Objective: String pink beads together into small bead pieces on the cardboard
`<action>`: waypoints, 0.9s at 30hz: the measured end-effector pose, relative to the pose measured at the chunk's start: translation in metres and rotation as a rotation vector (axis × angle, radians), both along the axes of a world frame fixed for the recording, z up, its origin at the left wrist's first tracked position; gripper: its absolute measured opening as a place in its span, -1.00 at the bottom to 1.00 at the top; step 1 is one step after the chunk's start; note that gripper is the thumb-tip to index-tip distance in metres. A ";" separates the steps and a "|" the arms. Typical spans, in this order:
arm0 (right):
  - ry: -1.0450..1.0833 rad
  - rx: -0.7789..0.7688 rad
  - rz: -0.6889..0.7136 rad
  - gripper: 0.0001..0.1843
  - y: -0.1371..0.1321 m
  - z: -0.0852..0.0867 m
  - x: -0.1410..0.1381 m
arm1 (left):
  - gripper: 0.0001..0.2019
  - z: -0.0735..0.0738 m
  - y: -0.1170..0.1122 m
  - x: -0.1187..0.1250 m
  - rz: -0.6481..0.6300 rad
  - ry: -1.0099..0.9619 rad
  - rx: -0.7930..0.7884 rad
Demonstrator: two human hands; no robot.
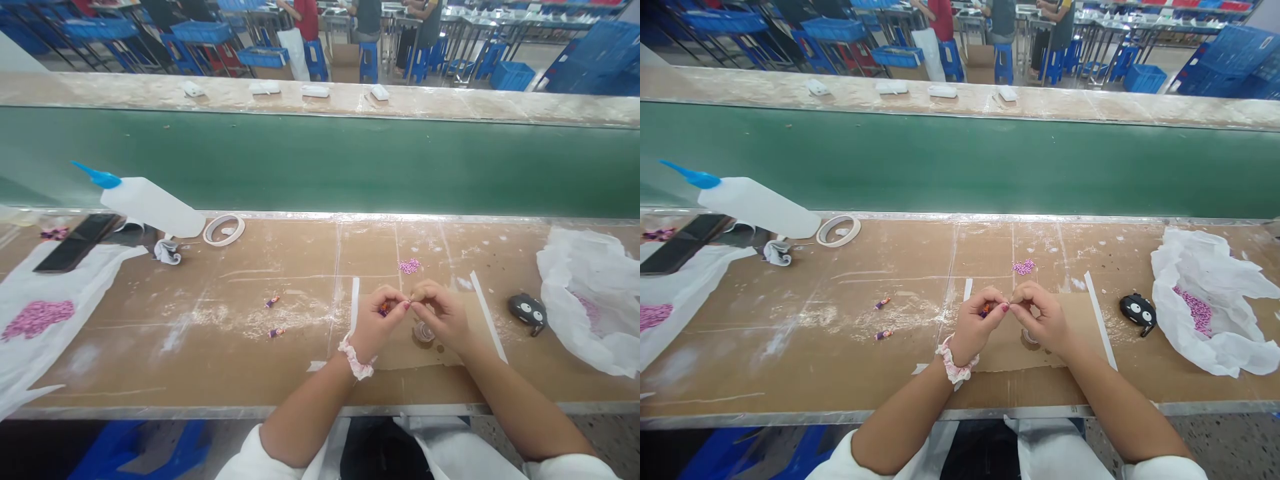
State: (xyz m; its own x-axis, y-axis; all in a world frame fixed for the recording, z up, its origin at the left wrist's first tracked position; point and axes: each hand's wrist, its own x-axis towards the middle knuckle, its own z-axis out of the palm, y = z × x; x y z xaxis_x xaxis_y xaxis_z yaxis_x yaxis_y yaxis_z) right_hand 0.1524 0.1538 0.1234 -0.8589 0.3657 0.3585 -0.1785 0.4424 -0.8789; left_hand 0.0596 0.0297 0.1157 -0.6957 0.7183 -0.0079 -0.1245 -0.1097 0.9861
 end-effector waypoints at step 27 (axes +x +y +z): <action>-0.317 0.661 0.177 -0.83 0.028 0.022 0.018 | -0.60 -0.010 0.002 -0.018 -0.039 -0.206 -0.050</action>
State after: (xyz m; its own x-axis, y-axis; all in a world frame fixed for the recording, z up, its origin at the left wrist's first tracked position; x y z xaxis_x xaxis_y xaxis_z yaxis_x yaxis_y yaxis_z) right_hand 0.1701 0.1823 0.1458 -0.9835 0.0073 0.1809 -0.0783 0.8839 -0.4610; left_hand 0.0419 0.0315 0.1055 -0.6476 0.7395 -0.1835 -0.3275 -0.0527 0.9434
